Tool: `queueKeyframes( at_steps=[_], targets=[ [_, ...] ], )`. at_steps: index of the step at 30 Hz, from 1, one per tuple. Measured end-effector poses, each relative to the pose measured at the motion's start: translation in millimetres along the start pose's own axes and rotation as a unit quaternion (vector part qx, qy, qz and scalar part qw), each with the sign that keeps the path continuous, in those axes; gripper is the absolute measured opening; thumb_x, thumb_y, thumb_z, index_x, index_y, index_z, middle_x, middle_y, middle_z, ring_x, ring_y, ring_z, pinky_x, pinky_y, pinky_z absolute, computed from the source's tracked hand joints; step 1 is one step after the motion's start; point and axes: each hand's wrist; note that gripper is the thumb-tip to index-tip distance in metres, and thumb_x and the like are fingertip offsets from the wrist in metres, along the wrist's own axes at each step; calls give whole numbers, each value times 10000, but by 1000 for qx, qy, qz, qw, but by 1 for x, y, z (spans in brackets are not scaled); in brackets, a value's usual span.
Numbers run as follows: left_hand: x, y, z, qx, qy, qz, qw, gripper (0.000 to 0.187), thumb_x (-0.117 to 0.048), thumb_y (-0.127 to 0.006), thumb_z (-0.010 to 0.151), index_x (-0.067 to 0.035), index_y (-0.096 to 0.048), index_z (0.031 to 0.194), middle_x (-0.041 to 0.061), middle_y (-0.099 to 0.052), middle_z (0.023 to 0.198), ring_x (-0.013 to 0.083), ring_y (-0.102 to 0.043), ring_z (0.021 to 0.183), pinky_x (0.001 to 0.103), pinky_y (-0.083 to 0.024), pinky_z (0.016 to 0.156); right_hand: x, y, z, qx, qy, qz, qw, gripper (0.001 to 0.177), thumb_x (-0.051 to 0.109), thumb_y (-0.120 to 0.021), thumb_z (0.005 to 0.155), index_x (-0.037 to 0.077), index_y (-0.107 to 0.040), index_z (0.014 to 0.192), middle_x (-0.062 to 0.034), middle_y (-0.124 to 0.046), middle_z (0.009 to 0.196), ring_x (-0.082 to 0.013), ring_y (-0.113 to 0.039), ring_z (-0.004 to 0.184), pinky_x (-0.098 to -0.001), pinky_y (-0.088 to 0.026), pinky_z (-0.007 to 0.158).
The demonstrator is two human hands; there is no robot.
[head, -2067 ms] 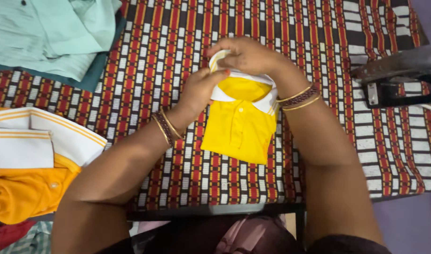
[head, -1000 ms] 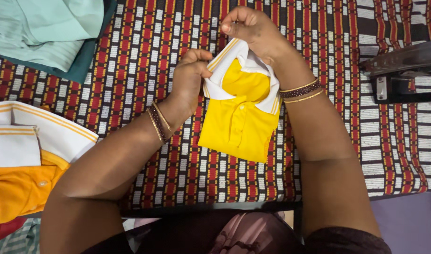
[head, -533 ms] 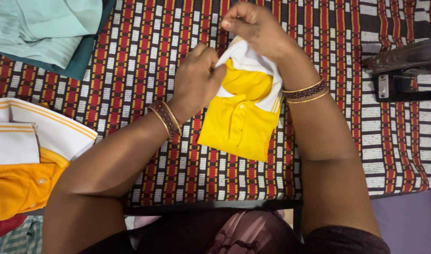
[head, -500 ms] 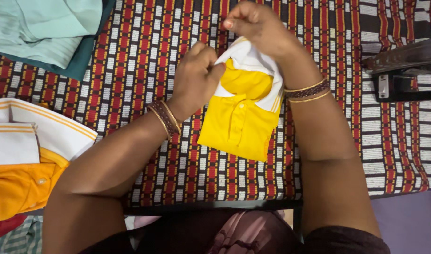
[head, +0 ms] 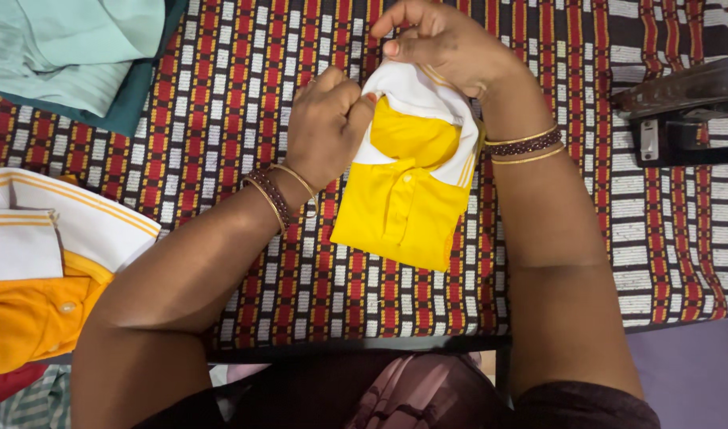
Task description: The person irons a yellow polo shirt on a patterned ironing board, smoothing the front, sleeves, and collar with an electric iron. The person then folds the shirt neatly and places it on a stack of other folded clothes.
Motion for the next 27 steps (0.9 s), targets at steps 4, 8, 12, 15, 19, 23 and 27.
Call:
queueKeyframes(
  at_steps=[4, 8, 12, 15, 19, 23, 27],
  targets=[
    [0, 5, 1, 22, 4, 6, 1000, 206, -168, -739, 947, -50, -592, 865, 95, -579, 884, 316, -605, 810, 457, -475, 817, -5, 16, -2, -47, 62, -99, 992, 150, 119, -677, 1109, 41, -640, 1232, 12, -685, 1046, -90, -677, 953, -259, -570, 854],
    [-7, 8, 3, 35, 36, -12, 999, 414, -179, -746, 859, -28, -576, 1205, 82, -609, 985, 303, -620, 950, 470, -454, 885, 9, 34, -34, -131, 1, -187, 974, 218, 265, -690, 1099, 49, -664, 1111, 6, -686, 940, -85, -680, 868, -258, -578, 790],
    [-10, 11, -5, 61, -66, 36, 995, 535, -91, -710, 876, -39, -579, 1392, 140, -598, 1283, 345, -566, 1202, 479, -436, 1008, 20, 23, -82, -157, -78, -444, 879, 361, 358, -776, 1038, 25, -735, 1171, -67, -737, 916, -141, -665, 825, -319, -519, 703],
    [-9, 4, -6, 67, -87, 39, 993, 445, -68, -707, 893, -56, -625, 1331, 138, -591, 1314, 336, -566, 1245, 470, -446, 1051, 17, -3, -109, -184, -112, -342, 915, 380, 362, -782, 940, 40, -714, 1129, -104, -733, 892, -192, -677, 755, -339, -531, 653],
    [0, -3, -8, 43, -73, 23, 996, 279, -66, -739, 945, -41, -701, 1220, 112, -627, 1215, 325, -605, 1153, 452, -468, 1005, 4, -22, -122, -231, -7, -451, 862, 294, 278, -833, 893, 35, -748, 1034, -166, -720, 900, -305, -678, 784, -402, -525, 674],
    [8, -5, -2, 20, -30, 6, 999, 111, -65, -770, 978, -51, -742, 1084, 71, -656, 1108, 302, -652, 1041, 419, -507, 937, -4, -12, -123, -281, 68, -470, 834, 169, 142, -754, 893, 9, -749, 997, -173, -696, 952, -312, -686, 797, -394, -549, 722],
    [11, -5, 2, 8, -44, 59, 997, 134, -18, -737, 944, -76, -685, 1053, 77, -629, 1071, 317, -643, 1012, 433, -516, 907, -1, 2, -133, -278, 69, -458, 841, 135, 111, -728, 903, 4, -740, 985, -154, -715, 995, -310, -703, 892, -395, -556, 794]
  ],
)
Point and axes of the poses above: each hand's wrist, its own z-axis towards the middle knuckle, its own y-axis out of the back of the hand, x = y × z
